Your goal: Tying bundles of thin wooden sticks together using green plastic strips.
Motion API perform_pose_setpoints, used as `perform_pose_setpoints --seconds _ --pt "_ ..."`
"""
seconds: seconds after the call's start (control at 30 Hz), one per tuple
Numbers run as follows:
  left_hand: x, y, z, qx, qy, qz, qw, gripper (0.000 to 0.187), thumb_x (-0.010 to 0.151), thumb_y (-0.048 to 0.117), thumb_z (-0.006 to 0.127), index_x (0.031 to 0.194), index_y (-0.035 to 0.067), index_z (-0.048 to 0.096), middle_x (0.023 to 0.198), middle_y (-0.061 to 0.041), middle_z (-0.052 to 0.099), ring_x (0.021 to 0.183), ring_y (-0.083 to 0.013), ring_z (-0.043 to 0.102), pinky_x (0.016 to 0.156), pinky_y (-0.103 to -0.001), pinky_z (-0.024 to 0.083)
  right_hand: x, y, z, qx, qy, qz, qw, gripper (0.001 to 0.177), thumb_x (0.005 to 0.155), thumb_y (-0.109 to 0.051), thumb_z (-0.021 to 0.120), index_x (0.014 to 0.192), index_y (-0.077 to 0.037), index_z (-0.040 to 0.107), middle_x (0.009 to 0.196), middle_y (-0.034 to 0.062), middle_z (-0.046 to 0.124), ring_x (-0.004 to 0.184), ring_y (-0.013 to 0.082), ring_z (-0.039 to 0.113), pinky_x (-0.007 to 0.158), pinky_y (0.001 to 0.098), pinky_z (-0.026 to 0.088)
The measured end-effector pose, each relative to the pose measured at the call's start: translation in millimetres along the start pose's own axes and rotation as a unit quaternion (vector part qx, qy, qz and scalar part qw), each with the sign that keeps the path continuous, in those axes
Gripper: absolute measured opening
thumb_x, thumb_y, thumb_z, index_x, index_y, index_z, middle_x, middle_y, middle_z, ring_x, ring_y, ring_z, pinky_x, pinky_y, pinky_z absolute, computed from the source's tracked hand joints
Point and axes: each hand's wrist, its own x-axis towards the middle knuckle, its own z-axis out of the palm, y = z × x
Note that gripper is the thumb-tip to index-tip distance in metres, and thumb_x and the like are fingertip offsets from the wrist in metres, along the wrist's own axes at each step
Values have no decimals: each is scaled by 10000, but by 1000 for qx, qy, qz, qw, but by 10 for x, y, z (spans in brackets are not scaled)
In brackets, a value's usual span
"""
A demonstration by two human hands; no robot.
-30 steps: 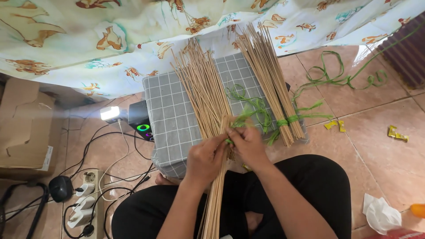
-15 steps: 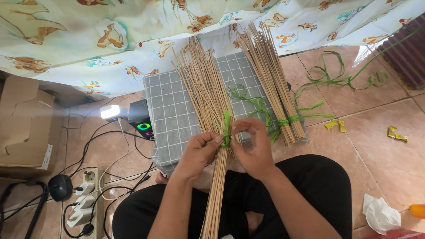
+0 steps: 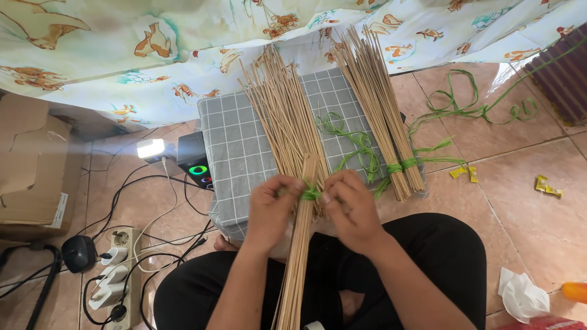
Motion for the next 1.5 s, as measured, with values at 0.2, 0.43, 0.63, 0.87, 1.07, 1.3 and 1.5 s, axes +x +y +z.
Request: perform_pose_setpoints --seconds 0.2,0.43,0.63,0.87,1.07,1.3,1.5 --pt "14 91 -126 92 3 122 988 174 927 31 727 1089 -24 760 493 21 368 509 -94 455 553 -247 446 -116 227 -93 130 -58 126 982 330 988 -89 641 660 -56 613 667 65 616 659 147 573 646 335 485" --pt "23 -119 -73 40 -22 80 996 195 959 91 703 1121 2 763 527 21 390 582 -113 565 720 -381 654 -183 284 40 313 43 158 936 236 992 -75 640 768 -8 614 830 153 635 805 223 607 751 373 486" --pt "66 -51 -109 72 25 114 990 195 969 81 678 1143 40 756 539 12 420 589 -125 621 729 -375 665 -170 301 -48 424 -15 344 837 275 1059 -96 537 790 -40 533 561 -85 243 391 44 295 424 245 378" --pt "42 95 -195 -20 58 86 994 378 967 32 587 1341 -2 634 618 37 414 587 -87 605 770 -422 710 -296 531 1 329 -52 438 835 263 1014 -73 596 760 -4 609 496 -92 251 387 -3 245 352 165 207" --pt "21 -22 -141 -18 48 60 997 350 968 42 607 1308 -22 660 584 19 412 569 -90 547 818 -478 681 -172 286 -96 -294 -45 -99 950 242 936 -102 615 1170 -52 653 1420 210 537 1372 466 469 1158 626 279" --pt "-81 -80 -145 -100 -48 30 993 370 1019 139 548 1349 15 662 490 33 346 467 -58 380 785 -384 666 -75 492 -119 -272 -32 -245 930 116 994 -201 619 1045 -230 719 1337 86 675 1303 360 591 1179 675 215" --pt "-45 483 -1021 1 10 1 1000 582 859 -56 556 1429 62 580 1205 -131 691 965 -276 721 950 -397 555 -206 798 -1567 -547 20 -29 836 119 976 -163 682 977 -128 795 1240 146 641 1115 317 611 921 465 492"
